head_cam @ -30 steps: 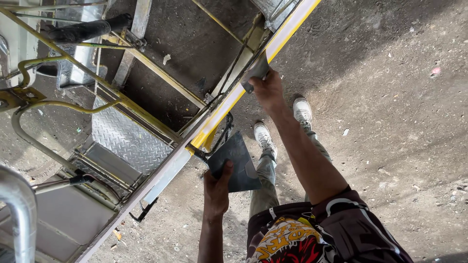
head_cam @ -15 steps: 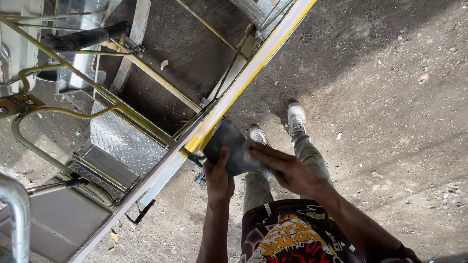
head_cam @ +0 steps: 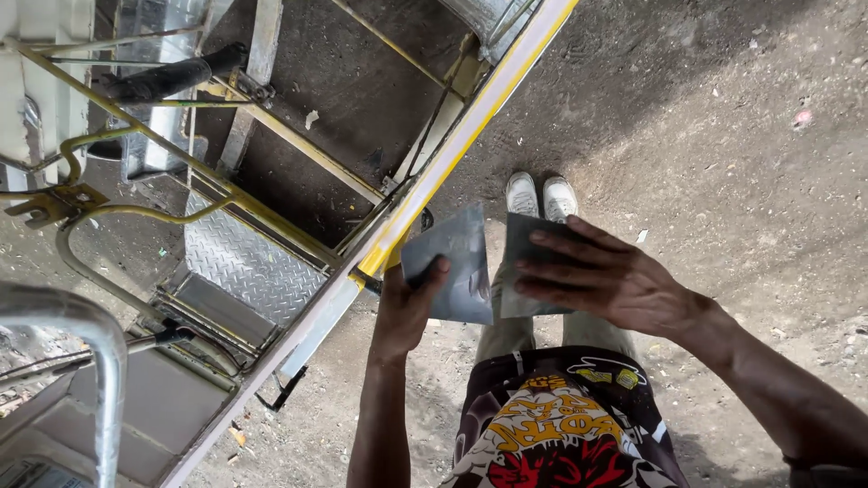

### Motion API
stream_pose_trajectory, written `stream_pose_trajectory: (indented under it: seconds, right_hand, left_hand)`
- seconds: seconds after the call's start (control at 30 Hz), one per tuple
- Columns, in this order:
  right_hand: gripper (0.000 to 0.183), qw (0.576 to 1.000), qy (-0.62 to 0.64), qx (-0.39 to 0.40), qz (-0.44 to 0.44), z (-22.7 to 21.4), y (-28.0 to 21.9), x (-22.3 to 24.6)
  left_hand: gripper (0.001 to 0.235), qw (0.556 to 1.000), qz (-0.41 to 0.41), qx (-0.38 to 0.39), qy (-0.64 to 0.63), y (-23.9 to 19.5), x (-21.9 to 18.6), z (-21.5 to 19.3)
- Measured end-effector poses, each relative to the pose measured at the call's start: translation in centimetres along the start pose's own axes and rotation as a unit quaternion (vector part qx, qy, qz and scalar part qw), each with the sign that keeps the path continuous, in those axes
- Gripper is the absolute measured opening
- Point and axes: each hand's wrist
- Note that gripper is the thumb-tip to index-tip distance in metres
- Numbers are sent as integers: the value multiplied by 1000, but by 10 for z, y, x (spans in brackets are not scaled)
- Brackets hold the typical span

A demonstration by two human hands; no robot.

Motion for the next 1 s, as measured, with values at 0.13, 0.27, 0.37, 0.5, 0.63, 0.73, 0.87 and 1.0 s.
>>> stream_pose_trajectory:
  seconds: [0.13, 0.27, 0.37, 0.5, 0.63, 0.73, 0.87, 1.0]
  right_hand:
    - [54, 999, -3, 49, 18, 29, 6, -3]
    - [47, 986, -155, 36, -48, 25, 28, 15]
    - [39, 820, -511, -110, -232, -5, 81, 58]
    - [20, 634, -609, -286, -381, -55, 172, 96]
    - [20, 692, -555, -228, -401, -36, 203, 97]
    - [17, 674, -573, -229, -406, -30, 209, 97]
    - [18, 613, -623, -242, -422, -8, 223, 87]
    - [26, 558, -659, -312, -397, 23, 222, 68]
  left_hand:
    - [20, 997, 45, 55, 10, -1, -8, -8]
    - [23, 999, 12, -51, -10, 1, -6, -28]
    - [31, 992, 39, -66, 100, 8, -9, -16]
    - [32, 991, -1, -56, 124, 11, -9, 0]
    - [33, 991, -30, -51, 123, 12, 14, -5]
    - [26, 997, -8, -62, 39, 15, 22, -6]
    - [19, 998, -12, -57, 37, 16, 20, -8]
    - [21, 998, -16, -66, -8, 16, 21, -10]
Point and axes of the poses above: each hand's wrist, its own y-axis towards the middle knuckle, its own z-axis out of the palm, x = y × z, and after that the axes turned 1 degree about y, right-handed
